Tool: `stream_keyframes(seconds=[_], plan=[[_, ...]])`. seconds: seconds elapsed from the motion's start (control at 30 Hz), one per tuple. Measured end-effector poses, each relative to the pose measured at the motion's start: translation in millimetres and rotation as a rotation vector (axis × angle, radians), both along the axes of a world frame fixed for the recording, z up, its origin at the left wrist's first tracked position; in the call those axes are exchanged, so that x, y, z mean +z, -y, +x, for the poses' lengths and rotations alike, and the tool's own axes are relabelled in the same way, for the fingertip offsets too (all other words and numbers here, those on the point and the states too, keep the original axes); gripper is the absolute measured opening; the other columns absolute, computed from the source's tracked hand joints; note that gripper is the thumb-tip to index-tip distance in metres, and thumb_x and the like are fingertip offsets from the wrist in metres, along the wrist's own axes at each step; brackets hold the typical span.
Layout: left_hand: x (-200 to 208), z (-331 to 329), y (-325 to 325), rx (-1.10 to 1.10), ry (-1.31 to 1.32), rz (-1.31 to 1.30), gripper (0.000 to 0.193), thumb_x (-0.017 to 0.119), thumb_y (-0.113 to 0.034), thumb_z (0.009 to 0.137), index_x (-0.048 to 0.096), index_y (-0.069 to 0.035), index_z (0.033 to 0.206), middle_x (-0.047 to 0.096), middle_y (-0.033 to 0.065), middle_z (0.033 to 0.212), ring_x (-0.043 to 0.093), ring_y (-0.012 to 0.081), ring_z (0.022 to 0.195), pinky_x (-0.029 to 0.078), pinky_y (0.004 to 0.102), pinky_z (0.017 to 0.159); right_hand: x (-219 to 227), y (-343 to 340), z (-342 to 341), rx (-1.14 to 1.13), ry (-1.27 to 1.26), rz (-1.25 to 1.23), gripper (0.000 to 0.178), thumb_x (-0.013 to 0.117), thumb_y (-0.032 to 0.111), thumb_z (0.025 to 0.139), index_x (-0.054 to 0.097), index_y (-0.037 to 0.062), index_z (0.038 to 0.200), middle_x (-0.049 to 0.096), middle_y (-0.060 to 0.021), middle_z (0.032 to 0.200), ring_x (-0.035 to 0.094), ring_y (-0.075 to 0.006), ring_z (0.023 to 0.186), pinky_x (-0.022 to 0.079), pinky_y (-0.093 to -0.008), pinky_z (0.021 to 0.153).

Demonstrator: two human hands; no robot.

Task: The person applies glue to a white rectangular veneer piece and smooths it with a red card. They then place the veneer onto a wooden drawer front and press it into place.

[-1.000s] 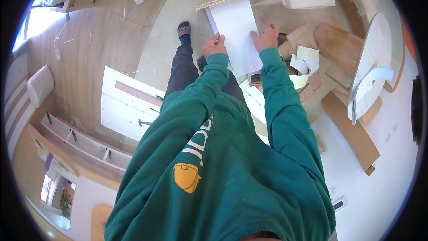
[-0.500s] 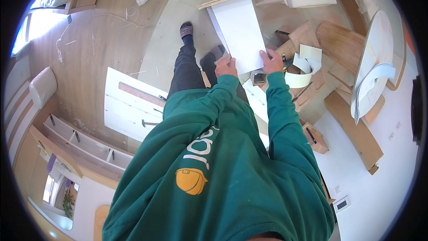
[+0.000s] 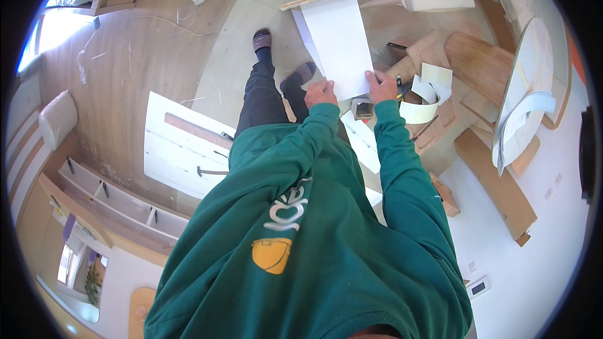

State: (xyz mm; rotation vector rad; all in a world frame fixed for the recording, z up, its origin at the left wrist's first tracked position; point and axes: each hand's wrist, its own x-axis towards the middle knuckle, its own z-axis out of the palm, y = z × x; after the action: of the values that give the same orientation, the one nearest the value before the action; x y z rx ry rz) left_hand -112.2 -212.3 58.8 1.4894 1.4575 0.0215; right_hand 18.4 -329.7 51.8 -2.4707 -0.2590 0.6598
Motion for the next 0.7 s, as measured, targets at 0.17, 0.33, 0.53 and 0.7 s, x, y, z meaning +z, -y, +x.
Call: stream_keyframes(seconds=[0.17, 0.33, 0.53, 0.7], plan=[[0.7, 1.3, -7.1, 0.01, -0.035, -0.007, 0.029, 0.074, -0.024, 0.079, 0.073, -0.003, 0.099, 0.069, 0.0165, 0.1, 0.066, 0.0319, 0.095, 0.049, 0.0372, 0.089, -11.6, 1.9, -2.3, -0.037, 0.021, 0.021, 0.038, 0.068, 0.032, 0.086, 0.07, -0.0018, 0.102, 0.071, -0.0151, 0.084, 0.065, -0.0187, 0.075, 0.05, -0.0322, 0.073], [-4.6, 2.4, -15.3, -0.011, -0.073, -0.026, 0.031, 0.078, -0.025, 0.074, 0.075, -0.004, 0.096, 0.072, 0.0149, 0.092, 0.069, 0.0273, 0.086, 0.051, 0.034, 0.086, -12.4, 3.6, -1.2, -0.072, -0.028, 0.038, 0.039, 0.07, 0.033, 0.085, 0.07, -0.001, 0.104, 0.071, -0.0146, 0.086, 0.065, -0.0182, 0.078, 0.05, -0.0315, 0.075], [-5.0, 2.4, -17.2, -0.036, -0.075, -0.014, 0.029, 0.079, -0.026, 0.074, 0.075, -0.004, 0.092, 0.073, 0.0117, 0.083, 0.069, 0.024, 0.077, 0.052, 0.0333, 0.08, -8.3, -3.7, -14.6, -0.237, 0.007, 0.074, 0.044, 0.074, 0.032, 0.08, 0.068, 0.0004, 0.11, 0.069, -0.0164, 0.097, 0.065, -0.0218, 0.087, 0.05, -0.033, 0.08], [-7.4, -0.6, -23.2, -0.171, -0.12, -0.003, 0.026, 0.077, -0.029, 0.076, 0.073, -0.005, 0.086, 0.071, 0.0121, 0.079, 0.068, 0.0267, 0.075, 0.051, 0.0367, 0.076, -1.3, -1.3, -34.2, -0.379, 0.102, 0.034, 0.053, 0.077, 0.026, 0.077, 0.061, -0.0002, 0.121, 0.066, -0.0181, 0.108, 0.064, -0.0265, 0.099, 0.048, -0.0363, 0.088]])
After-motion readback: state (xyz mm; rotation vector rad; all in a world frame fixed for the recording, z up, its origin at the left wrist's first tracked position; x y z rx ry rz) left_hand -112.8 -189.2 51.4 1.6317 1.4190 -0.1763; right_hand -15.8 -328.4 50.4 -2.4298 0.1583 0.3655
